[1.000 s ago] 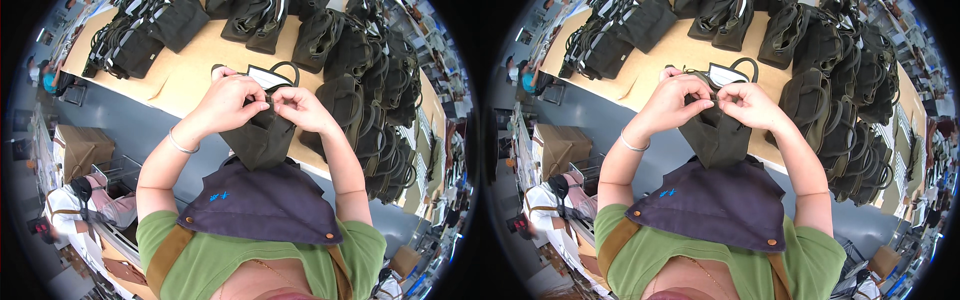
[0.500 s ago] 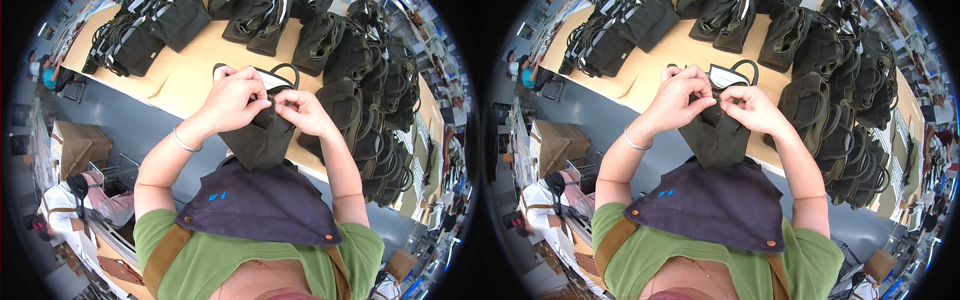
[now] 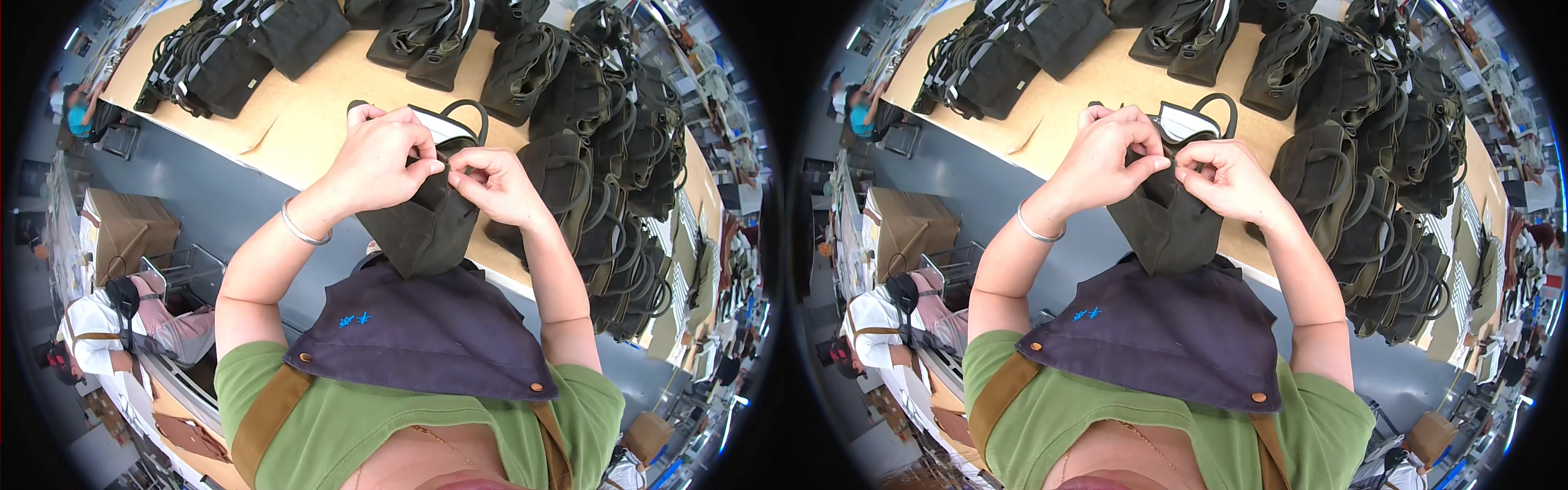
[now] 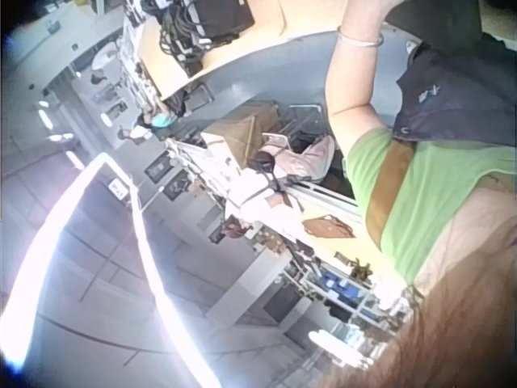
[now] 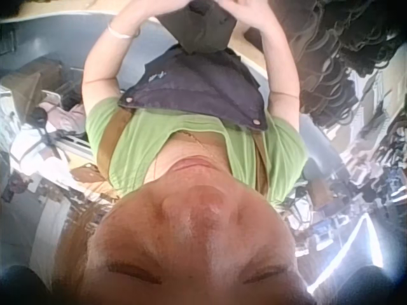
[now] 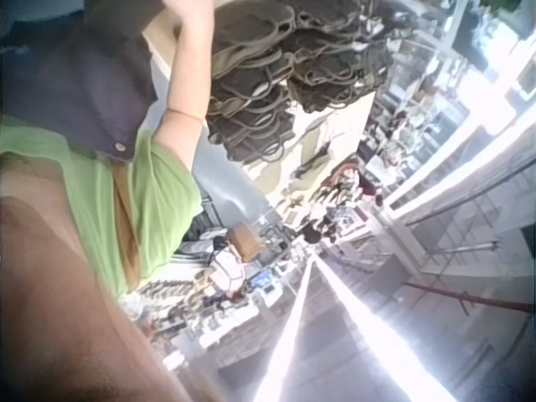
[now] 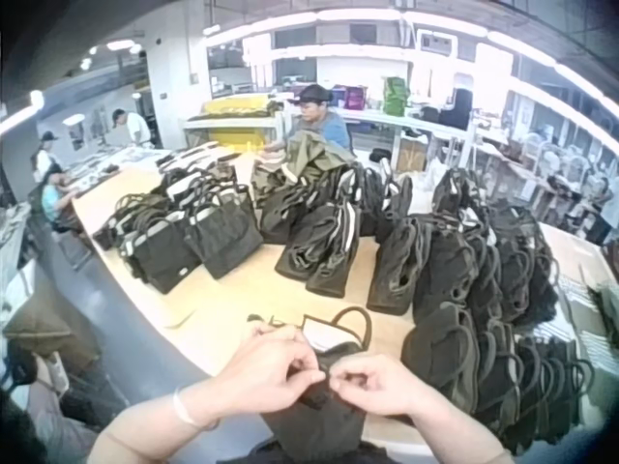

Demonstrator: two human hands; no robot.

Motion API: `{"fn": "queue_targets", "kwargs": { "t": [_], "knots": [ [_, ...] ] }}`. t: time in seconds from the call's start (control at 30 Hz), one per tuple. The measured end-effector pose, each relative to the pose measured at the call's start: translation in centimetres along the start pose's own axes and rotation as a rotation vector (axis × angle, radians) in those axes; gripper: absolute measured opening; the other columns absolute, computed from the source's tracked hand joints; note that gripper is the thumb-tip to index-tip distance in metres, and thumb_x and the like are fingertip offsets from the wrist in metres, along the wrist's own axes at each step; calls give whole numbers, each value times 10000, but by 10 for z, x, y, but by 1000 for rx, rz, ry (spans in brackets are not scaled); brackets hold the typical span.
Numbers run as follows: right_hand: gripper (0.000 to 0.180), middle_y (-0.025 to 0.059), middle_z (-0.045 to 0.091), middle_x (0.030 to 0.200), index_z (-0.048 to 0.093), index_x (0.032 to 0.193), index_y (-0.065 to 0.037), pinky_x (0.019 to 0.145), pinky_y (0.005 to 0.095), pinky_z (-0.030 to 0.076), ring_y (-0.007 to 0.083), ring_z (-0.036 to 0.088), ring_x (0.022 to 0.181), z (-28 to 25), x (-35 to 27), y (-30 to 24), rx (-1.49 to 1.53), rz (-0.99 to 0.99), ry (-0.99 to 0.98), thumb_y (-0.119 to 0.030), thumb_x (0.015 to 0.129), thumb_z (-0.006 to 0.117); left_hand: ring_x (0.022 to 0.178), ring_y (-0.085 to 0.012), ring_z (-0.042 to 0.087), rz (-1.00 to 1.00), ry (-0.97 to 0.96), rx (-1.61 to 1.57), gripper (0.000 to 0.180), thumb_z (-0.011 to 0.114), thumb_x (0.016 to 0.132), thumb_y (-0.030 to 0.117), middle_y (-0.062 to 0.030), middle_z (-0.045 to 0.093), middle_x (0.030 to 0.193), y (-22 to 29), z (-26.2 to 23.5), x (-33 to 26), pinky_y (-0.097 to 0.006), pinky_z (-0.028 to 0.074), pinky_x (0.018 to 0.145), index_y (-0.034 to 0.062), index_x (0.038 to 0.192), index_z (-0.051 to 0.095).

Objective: The person assembles olive green fabric bags at a workbench in a factory setting. They repeatedly open the bags, manipulate internal straps and zippers, and secure the closures by hand. The person handles multiple bags sequentially, inspecting and adjusting the hardware on each unit.

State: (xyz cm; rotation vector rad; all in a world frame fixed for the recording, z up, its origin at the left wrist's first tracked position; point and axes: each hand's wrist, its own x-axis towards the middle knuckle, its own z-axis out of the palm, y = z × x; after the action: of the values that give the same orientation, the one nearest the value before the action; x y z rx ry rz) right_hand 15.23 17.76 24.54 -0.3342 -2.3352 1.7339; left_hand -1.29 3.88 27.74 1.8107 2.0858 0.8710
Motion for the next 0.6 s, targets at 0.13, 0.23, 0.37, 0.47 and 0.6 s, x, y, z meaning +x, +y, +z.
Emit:
{"fn": "queue_targets", "kwargs": {
  "t": [0.13, 0.23, 0.37, 0.47, 0.6],
  "knots": [
    [37, -32, 593, 695, 657, 856, -26, 465, 215, 340, 1, 449, 542, 4, 0, -1, -30, -48, 33, -63, 859, 651, 776, -144, 568, -20, 119, -131, 86, 732, 789, 152, 7, 627, 822, 2, 2, -1, -343, 284, 888, 115, 827, 665],
    [39, -24, 606, 702, 663, 855, -28, 459, 212, 351, 2, 460, 528, 7, -2, -5, -49, -23, 45, -65, 843, 670, 792, -165, 574, 168, 51, 63, 53, 696, 814, 118, -1, 641, 825, -6, 5, -4, -356, 287, 897, 110, 862, 675],
    [97, -16, 624, 683, 679, 829, -27, 463, 202, 381, 2, 487, 517, 8, -4, -14, 7, 81, 55, -106, 815, 732, 822, -179, 565, 118, 33, 5, 60, 668, 826, 89, -4, 630, 824, -6, 3, -6, -364, 275, 916, 105, 883, 671],
    [154, -24, 617, 635, 687, 795, -27, 475, 194, 398, 0, 505, 525, 14, -2, -11, 16, 226, 89, -142, 782, 788, 857, -187, 552, 116, 55, -22, 52, 667, 822, 94, -1, 614, 813, -6, 5, -9, -370, 267, 925, 106, 873, 662],
    [158, -37, 600, 592, 689, 770, -31, 472, 198, 386, -2, 500, 525, 14, -5, -12, 52, 224, 77, -139, 772, 805, 892, -203, 534, 142, 116, -27, 37, 662, 814, 107, -3, 587, 786, -2, 8, -11, -385, 265, 926, 111, 848, 650]
  ]
}}
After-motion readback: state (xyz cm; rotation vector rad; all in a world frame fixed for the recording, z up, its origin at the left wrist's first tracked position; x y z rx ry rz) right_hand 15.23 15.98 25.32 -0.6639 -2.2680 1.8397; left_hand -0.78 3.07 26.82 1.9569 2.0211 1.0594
